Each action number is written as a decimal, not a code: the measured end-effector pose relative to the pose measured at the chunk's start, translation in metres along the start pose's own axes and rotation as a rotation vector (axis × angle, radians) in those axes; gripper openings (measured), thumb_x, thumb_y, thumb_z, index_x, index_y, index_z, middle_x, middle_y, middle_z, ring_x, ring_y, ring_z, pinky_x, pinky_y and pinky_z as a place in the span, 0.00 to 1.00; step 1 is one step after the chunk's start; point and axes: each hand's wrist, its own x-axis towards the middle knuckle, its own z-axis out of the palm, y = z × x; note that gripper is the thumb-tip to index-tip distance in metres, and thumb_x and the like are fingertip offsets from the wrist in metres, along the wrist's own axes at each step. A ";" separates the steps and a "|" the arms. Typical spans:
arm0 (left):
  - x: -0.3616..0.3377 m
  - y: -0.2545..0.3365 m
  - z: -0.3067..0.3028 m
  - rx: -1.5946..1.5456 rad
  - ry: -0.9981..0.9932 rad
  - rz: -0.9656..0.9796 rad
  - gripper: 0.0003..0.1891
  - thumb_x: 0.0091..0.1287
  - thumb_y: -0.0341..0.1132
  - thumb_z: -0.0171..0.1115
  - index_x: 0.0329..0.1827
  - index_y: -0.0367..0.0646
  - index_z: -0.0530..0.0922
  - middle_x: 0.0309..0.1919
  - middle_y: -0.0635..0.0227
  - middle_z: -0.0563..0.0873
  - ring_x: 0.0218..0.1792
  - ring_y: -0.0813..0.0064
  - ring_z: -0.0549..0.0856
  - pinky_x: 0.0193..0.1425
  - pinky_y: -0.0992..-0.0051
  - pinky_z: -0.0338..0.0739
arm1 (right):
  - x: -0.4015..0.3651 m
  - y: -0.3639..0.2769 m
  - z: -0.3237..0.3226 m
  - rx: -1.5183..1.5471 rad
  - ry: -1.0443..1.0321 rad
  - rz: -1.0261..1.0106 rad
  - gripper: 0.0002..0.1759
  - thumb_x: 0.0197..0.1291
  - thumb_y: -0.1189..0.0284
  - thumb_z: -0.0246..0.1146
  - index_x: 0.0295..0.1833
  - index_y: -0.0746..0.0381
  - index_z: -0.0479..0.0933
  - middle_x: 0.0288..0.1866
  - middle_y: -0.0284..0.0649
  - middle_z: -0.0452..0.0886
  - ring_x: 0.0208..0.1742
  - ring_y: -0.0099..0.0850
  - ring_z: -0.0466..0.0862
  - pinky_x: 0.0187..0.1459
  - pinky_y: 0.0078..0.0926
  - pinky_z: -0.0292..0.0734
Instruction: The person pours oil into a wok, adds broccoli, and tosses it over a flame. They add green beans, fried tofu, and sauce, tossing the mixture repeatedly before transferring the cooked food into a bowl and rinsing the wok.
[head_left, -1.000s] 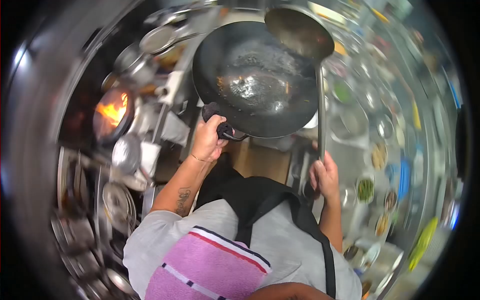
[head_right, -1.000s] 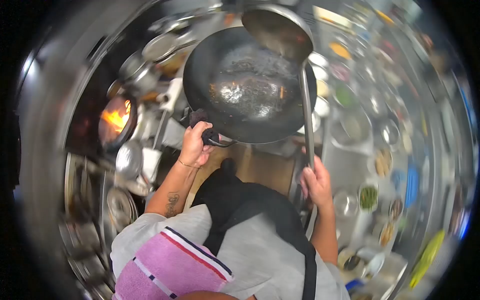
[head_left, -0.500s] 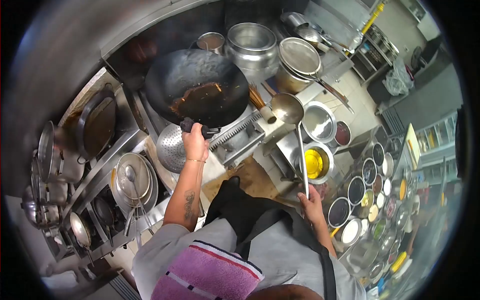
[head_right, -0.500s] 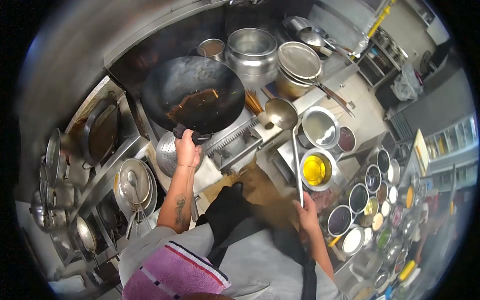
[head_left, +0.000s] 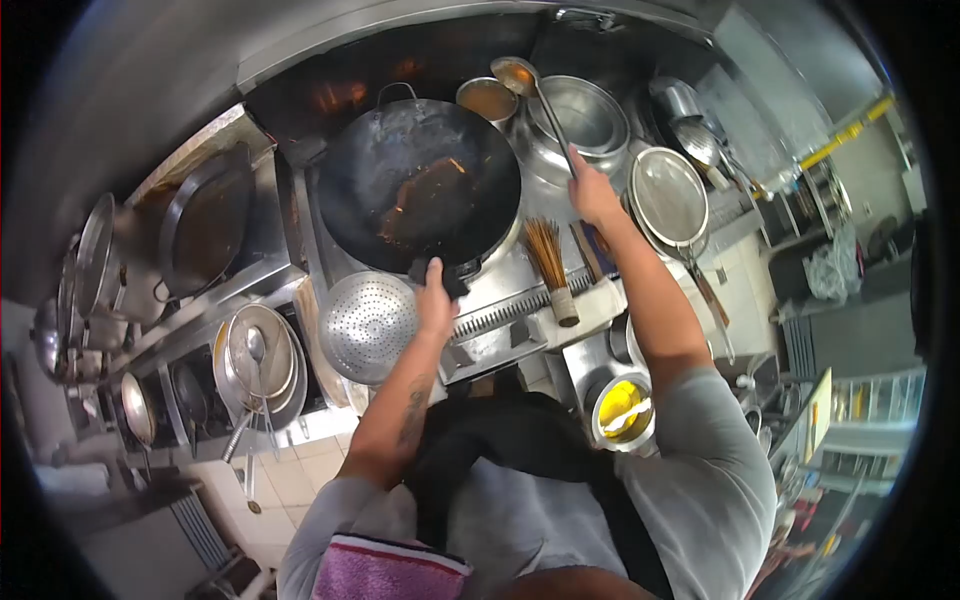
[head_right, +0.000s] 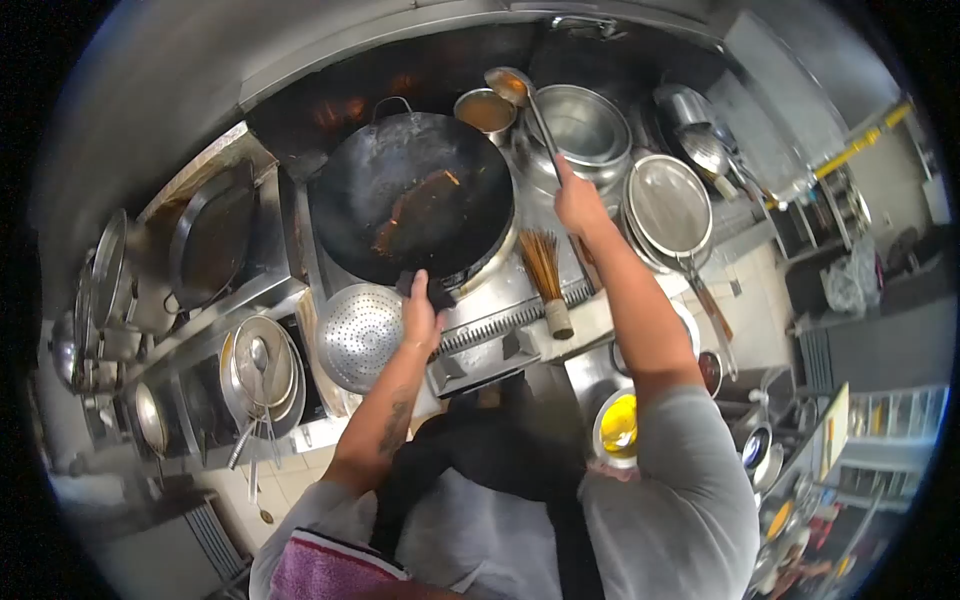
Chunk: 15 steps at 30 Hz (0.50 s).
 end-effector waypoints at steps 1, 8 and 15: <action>-0.002 -0.003 -0.015 -0.076 -0.094 -0.017 0.25 0.72 0.61 0.67 0.58 0.52 0.80 0.43 0.70 0.83 0.35 0.77 0.81 0.25 0.73 0.70 | 0.036 0.003 0.016 -0.030 -0.002 -0.002 0.41 0.64 0.77 0.59 0.85 0.59 0.61 0.55 0.66 0.86 0.58 0.63 0.85 0.63 0.57 0.78; -0.125 -0.008 -0.160 -0.059 0.177 0.050 0.17 0.76 0.57 0.62 0.48 0.54 0.78 0.32 0.76 0.81 0.24 0.82 0.80 0.17 0.81 0.61 | 0.205 0.013 0.098 0.171 -0.580 -0.006 0.23 0.68 0.75 0.55 0.66 0.71 0.78 0.55 0.65 0.87 0.40 0.54 0.90 0.47 0.44 0.85; -0.230 -0.064 -0.227 -0.356 0.602 0.175 0.23 0.80 0.60 0.55 0.36 0.50 0.77 0.26 0.68 0.81 0.14 0.79 0.68 0.14 0.81 0.58 | 0.113 0.039 0.063 0.139 -0.085 -0.010 0.41 0.69 0.74 0.54 0.86 0.64 0.54 0.53 0.74 0.84 0.58 0.66 0.85 0.62 0.58 0.78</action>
